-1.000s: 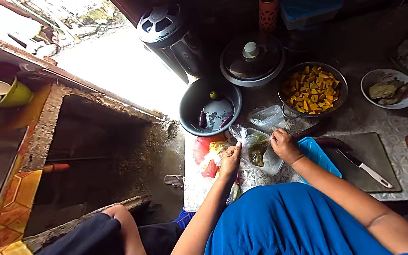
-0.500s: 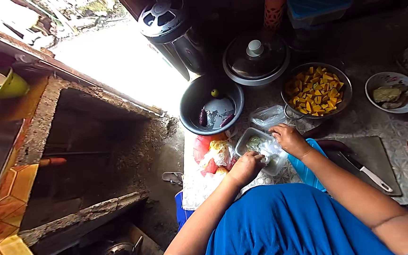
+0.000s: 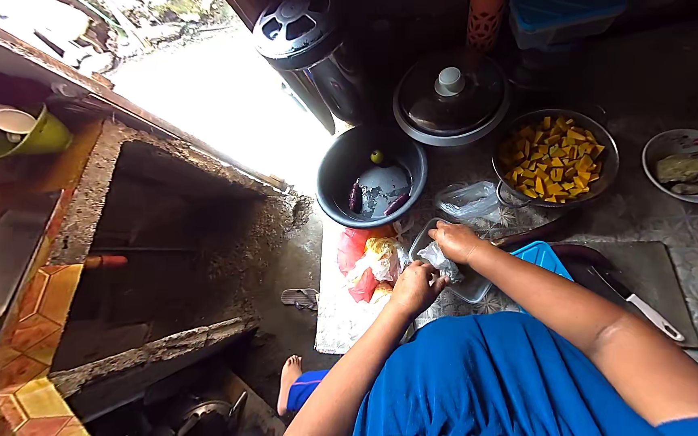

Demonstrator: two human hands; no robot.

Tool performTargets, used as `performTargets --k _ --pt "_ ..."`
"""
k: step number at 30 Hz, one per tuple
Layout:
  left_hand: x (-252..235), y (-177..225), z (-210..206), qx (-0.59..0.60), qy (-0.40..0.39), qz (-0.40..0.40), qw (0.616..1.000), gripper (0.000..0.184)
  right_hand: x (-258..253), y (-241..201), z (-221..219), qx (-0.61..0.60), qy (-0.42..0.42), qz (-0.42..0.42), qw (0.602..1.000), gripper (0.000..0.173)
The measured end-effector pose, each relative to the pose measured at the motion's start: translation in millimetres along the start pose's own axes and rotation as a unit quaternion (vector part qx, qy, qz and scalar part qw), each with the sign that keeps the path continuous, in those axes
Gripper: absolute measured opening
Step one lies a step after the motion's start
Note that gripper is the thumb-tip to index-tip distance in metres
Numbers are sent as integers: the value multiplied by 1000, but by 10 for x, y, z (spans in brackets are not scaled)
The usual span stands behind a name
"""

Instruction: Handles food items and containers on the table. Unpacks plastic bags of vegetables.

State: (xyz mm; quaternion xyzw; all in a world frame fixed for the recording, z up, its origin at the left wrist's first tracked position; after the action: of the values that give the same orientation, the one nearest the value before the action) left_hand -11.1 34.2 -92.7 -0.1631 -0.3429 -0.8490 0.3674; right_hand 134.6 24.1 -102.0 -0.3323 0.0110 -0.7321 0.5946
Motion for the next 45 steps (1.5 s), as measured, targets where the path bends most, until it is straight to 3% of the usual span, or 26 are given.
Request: performTargets --k 2,6,11,14,17,20,23,26,29,33,35,37,41,44,45 --pt "20 14 -40 -15 -2 -11 1000 51 31 38 -13 -7 0 13 1000 29" --pt "29 66 -58 -28 1 -26 999 28 170 260 15 -129 88 62 986 21" --pt "5 57 16 0 50 -3 999 21 496 569 -10 -380 181 70 905 13" --pt "7 58 126 0 96 19 995 22 630 684 -80 -456 205 77 863 10" --pt "-9 65 134 -17 81 25 996 26 708 715 -136 -341 175 60 922 18" --pt "-30 27 47 6 52 -12 999 27 759 638 -144 -255 128 60 957 44" --pt "-18 8 31 80 60 -16 995 38 735 674 -156 -311 178 20 933 47" --pt "-25 6 88 121 94 35 987 31 670 708 -155 -302 211 -15 930 47" --pt "-23 6 104 143 111 63 981 28 704 636 -135 -257 268 20 928 22" --pt "78 46 149 161 161 35 973 39 844 531 -12 -313 412 104 850 15" --pt "105 51 185 143 192 13 971 38 880 505 26 -305 417 132 846 15" --pt "120 59 210 123 205 13 971 28 858 520 2 -283 391 123 867 17" --pt "143 95 259 149 237 11 960 23 885 522 105 -334 428 111 832 17" --pt "182 98 252 148 255 6 955 24 906 523 82 -311 379 85 867 22" --pt "185 110 269 158 280 -15 947 23 922 515 110 -322 390 85 859 22"
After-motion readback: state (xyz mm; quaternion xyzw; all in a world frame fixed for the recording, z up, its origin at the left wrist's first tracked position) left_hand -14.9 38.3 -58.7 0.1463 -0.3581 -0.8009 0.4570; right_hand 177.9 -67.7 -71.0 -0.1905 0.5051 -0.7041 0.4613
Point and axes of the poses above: each hand's wrist, its own x-axis away from the middle knuckle, its own z-axis out of the back of the hand, y = z × x, the point moved 3 cm from there along -x, towards the middle knuckle, and after that the axes turned 9 degrees about y, right-handed, at the moved point
